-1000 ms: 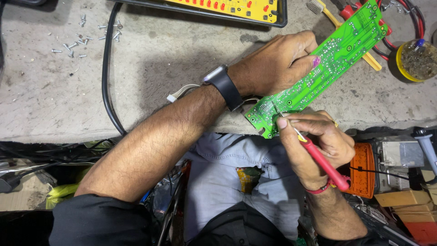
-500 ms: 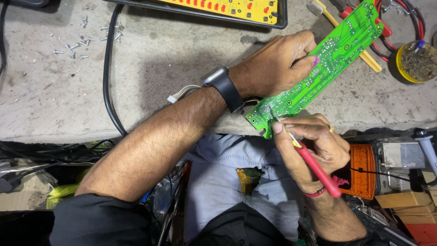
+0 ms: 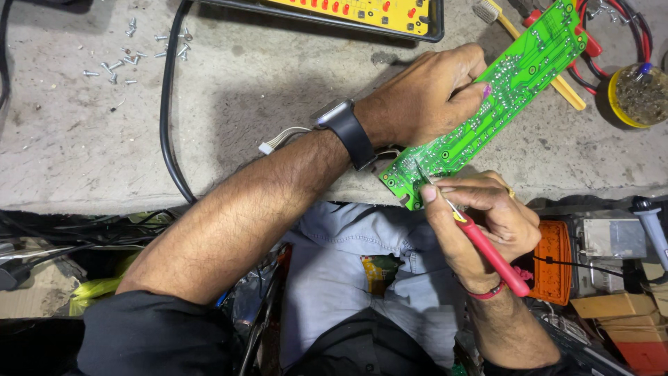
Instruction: The person removes a green circuit board from a black housing and uses a red-handled screwdriver to scrape or clean solder joints on the board's surface. The person holds the board with one hand and works methodically across multiple points.
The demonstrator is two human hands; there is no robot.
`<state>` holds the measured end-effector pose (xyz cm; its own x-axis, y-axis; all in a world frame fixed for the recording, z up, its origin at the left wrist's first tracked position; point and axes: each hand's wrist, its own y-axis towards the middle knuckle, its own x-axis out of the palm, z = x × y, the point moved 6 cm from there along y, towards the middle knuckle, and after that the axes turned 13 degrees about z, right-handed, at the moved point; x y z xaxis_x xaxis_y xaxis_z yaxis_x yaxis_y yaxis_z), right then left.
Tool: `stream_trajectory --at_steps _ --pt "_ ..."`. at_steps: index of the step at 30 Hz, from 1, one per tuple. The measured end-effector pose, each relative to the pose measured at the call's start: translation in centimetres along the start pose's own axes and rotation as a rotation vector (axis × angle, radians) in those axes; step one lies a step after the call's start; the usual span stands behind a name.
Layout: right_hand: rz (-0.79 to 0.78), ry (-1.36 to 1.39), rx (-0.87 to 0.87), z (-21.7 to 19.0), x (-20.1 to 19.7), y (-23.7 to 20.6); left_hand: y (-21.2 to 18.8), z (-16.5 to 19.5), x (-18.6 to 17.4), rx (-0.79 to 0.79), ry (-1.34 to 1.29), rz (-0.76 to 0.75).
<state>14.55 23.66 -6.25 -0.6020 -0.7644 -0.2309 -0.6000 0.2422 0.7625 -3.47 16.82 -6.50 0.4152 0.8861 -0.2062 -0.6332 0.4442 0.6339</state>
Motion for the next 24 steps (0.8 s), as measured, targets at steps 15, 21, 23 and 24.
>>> stream_trajectory --at_steps 15,21,23,24 --pt "-0.078 0.054 -0.067 -1.4 0.5 -0.2 0.2 -0.4 0.3 0.04 0.006 0.004" --pt "-0.096 0.05 -0.07 -1.3 0.5 -0.3 0.0 -0.2 0.3 0.039 -0.007 -0.006" --pt "-0.077 0.057 -0.049 -1.1 0.5 -0.3 -0.1 -0.1 0.4 0.05 -0.01 -0.006" --pt "-0.058 0.072 -0.012 -0.8 0.4 -0.3 -0.1 -0.1 0.4 0.046 -0.005 -0.006"
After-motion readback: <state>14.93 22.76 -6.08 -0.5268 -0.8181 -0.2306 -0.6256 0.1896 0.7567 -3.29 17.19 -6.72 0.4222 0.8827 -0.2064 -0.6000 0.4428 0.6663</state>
